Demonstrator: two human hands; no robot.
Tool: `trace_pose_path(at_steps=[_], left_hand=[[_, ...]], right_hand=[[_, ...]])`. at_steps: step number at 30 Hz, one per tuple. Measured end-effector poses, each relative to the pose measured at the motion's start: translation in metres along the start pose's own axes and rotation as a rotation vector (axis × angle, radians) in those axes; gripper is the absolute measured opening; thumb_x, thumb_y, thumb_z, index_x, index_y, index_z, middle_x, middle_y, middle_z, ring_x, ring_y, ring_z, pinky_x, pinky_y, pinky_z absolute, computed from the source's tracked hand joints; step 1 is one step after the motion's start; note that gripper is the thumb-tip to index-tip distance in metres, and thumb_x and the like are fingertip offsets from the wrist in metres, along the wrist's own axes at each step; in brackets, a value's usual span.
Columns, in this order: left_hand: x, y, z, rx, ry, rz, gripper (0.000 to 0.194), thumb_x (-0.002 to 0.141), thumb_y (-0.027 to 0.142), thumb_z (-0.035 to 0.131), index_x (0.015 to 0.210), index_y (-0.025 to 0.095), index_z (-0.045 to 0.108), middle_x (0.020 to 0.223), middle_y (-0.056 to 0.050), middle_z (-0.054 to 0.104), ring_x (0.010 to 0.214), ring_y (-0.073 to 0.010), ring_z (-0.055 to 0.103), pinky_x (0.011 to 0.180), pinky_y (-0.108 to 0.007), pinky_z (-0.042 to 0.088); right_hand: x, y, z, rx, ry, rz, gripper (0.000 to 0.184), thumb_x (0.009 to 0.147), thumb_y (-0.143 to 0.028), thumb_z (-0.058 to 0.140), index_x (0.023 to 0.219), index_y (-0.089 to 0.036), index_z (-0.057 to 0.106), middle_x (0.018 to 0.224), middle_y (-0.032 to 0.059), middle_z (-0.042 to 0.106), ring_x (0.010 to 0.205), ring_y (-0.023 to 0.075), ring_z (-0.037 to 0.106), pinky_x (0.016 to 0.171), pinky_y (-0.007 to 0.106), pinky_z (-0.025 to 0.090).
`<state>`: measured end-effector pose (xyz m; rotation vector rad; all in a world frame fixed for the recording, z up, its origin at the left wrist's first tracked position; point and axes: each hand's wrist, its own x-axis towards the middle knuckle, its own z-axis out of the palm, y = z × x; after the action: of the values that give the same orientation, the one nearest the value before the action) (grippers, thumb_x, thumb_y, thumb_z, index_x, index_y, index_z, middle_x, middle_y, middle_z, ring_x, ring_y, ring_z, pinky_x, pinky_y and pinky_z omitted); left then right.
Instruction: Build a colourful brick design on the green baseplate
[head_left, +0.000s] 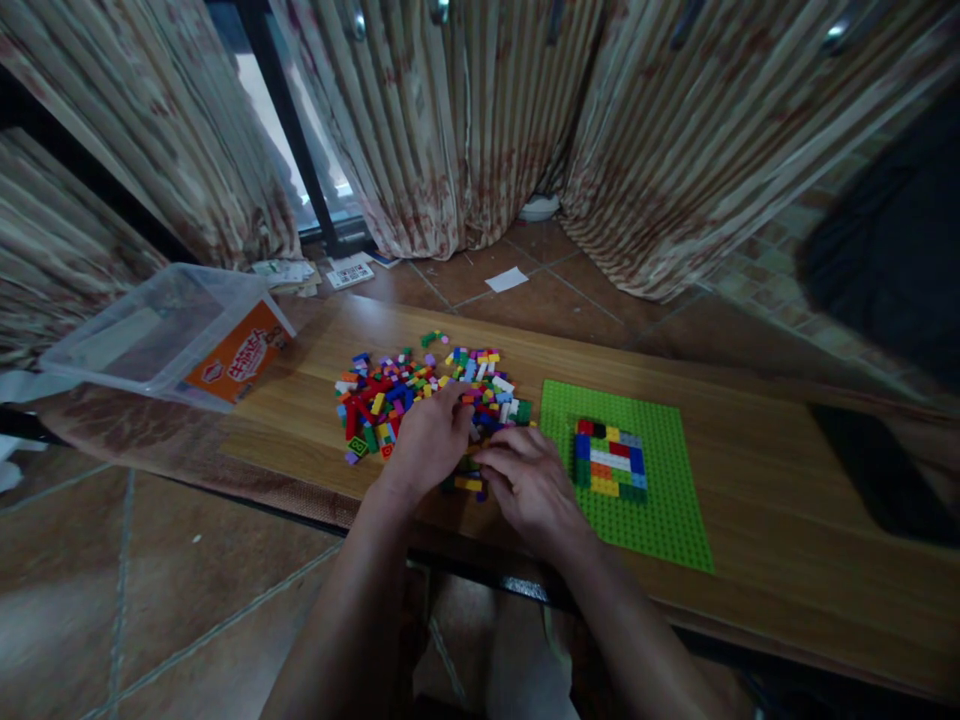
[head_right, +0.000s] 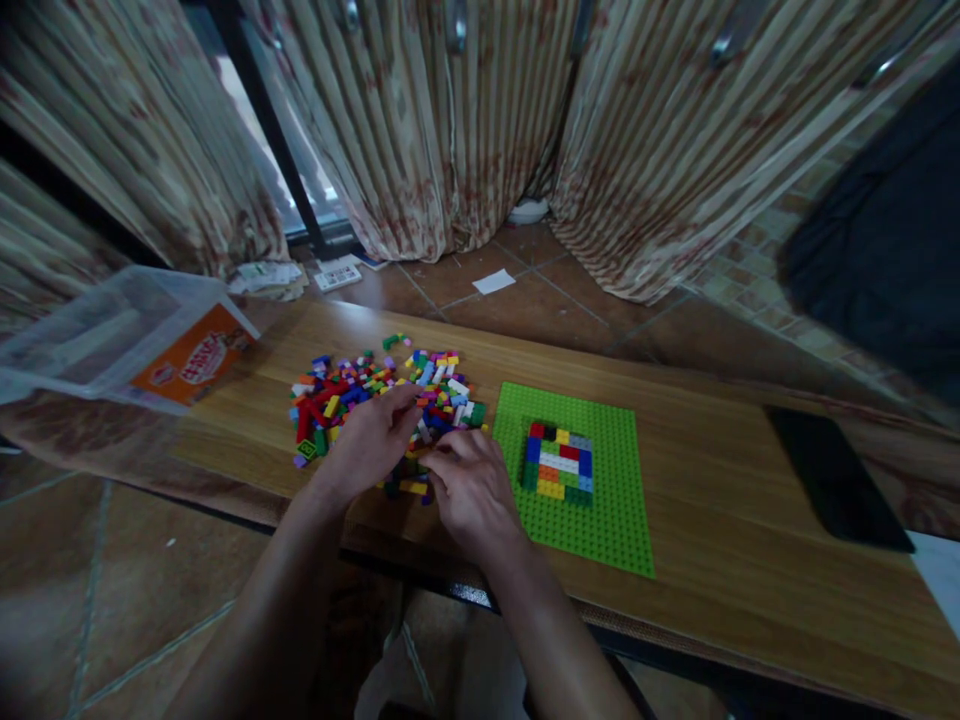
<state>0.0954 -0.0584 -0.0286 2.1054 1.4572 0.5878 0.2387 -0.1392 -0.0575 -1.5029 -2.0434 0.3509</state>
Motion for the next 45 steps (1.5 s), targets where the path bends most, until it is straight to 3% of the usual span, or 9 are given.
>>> trace_pose_path(at_steps=[10, 21, 30, 40, 45], left_hand=[[-0.001, -0.001, -0.002, -0.053, -0.021, 0.015, 0.034, 0.090, 0.022, 0.049, 0.119, 0.016, 0.064, 0.097, -0.008, 0.074, 0.086, -0.0214, 0.069, 0.078, -0.030, 0.052], [-0.002, 0.000, -0.003, -0.039, -0.008, 0.001, 0.033, 0.090, 0.021, 0.049, 0.117, 0.016, 0.066, 0.098, -0.008, 0.075, 0.089, -0.0219, 0.069, 0.080, -0.031, 0.052], [-0.002, -0.004, -0.002, -0.041, 0.003, 0.003, 0.031, 0.090, 0.022, 0.050, 0.116, 0.016, 0.066, 0.099, -0.008, 0.074, 0.091, -0.0217, 0.069, 0.081, -0.030, 0.052], [-0.002, -0.005, -0.002, -0.063, -0.008, 0.006, 0.032, 0.089, 0.022, 0.051, 0.117, 0.018, 0.065, 0.099, -0.008, 0.075, 0.092, -0.0222, 0.069, 0.082, -0.031, 0.053], [-0.002, -0.002, -0.004, -0.078, -0.015, 0.006, 0.032, 0.089, 0.021, 0.049, 0.117, 0.017, 0.066, 0.100, -0.008, 0.074, 0.092, -0.0221, 0.069, 0.084, -0.032, 0.052]], right_hand=[[0.005, -0.003, 0.002, -0.017, -0.018, 0.005, 0.014, 0.087, -0.016, 0.061, 0.090, -0.023, 0.073, 0.100, 0.0050, 0.065, 0.097, 0.0228, 0.051, 0.086, 0.040, 0.041], [-0.003, 0.010, -0.012, -0.019, 0.021, 0.041, 0.018, 0.089, -0.016, 0.057, 0.087, -0.022, 0.073, 0.103, 0.0057, 0.065, 0.098, 0.0228, 0.052, 0.087, 0.040, 0.042], [0.001, 0.003, 0.000, -0.031, -0.034, -0.020, 0.020, 0.088, -0.020, 0.058, 0.101, -0.026, 0.072, 0.108, 0.0057, 0.063, 0.101, 0.0242, 0.050, 0.086, 0.041, 0.040], [0.006, 0.003, 0.009, -0.072, -0.040, -0.037, 0.013, 0.085, -0.020, 0.061, 0.091, -0.026, 0.071, 0.108, 0.0061, 0.062, 0.103, 0.0260, 0.050, 0.087, 0.044, 0.040], [0.008, 0.004, 0.006, -0.033, 0.043, -0.009, 0.012, 0.087, -0.020, 0.056, 0.089, -0.022, 0.068, 0.107, 0.0067, 0.064, 0.101, 0.0249, 0.052, 0.089, 0.043, 0.042]])
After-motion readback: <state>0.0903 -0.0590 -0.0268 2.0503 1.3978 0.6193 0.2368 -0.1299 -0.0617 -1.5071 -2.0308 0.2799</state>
